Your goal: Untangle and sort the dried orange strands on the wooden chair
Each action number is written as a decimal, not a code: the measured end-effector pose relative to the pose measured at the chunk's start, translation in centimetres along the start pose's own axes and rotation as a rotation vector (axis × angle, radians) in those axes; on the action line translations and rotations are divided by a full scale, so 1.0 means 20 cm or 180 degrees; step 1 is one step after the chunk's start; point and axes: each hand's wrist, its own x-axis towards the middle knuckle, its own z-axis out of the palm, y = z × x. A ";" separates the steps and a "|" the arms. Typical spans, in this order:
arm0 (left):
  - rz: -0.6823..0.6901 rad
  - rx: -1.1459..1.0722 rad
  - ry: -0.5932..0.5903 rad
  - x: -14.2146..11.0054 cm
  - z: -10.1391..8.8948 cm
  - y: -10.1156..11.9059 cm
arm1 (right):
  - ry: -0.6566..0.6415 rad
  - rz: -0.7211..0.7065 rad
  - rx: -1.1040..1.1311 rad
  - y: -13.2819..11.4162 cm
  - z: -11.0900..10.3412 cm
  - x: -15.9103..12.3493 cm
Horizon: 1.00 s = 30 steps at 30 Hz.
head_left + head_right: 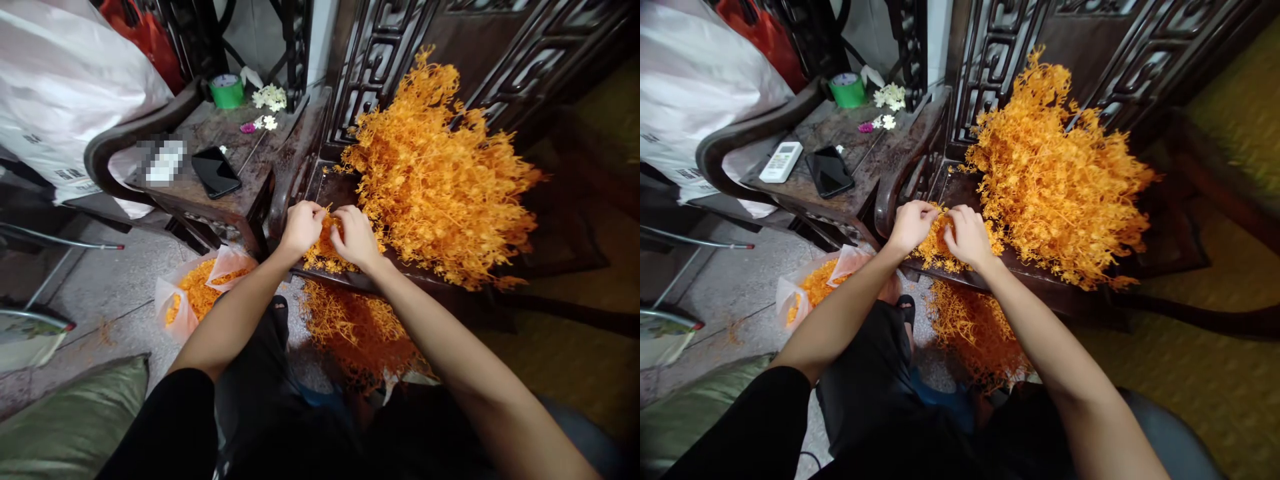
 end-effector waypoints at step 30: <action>0.0708 -0.1038 -0.0281 -0.04 -0.04 0.12 | 0.0251 0.1100 0.2127 -0.07 -0.42 0.19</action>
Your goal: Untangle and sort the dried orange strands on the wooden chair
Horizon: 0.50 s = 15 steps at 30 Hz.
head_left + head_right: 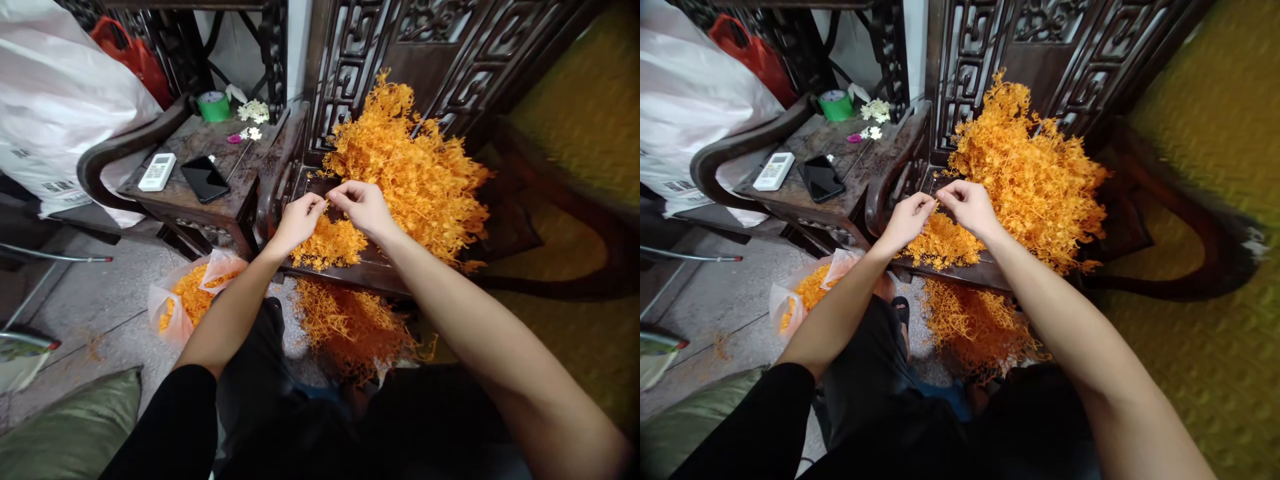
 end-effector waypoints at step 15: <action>0.0407 0.0162 -0.0278 -0.03 -0.01 0.27 | 0.0140 -0.0210 -0.0686 -0.17 -0.38 -0.08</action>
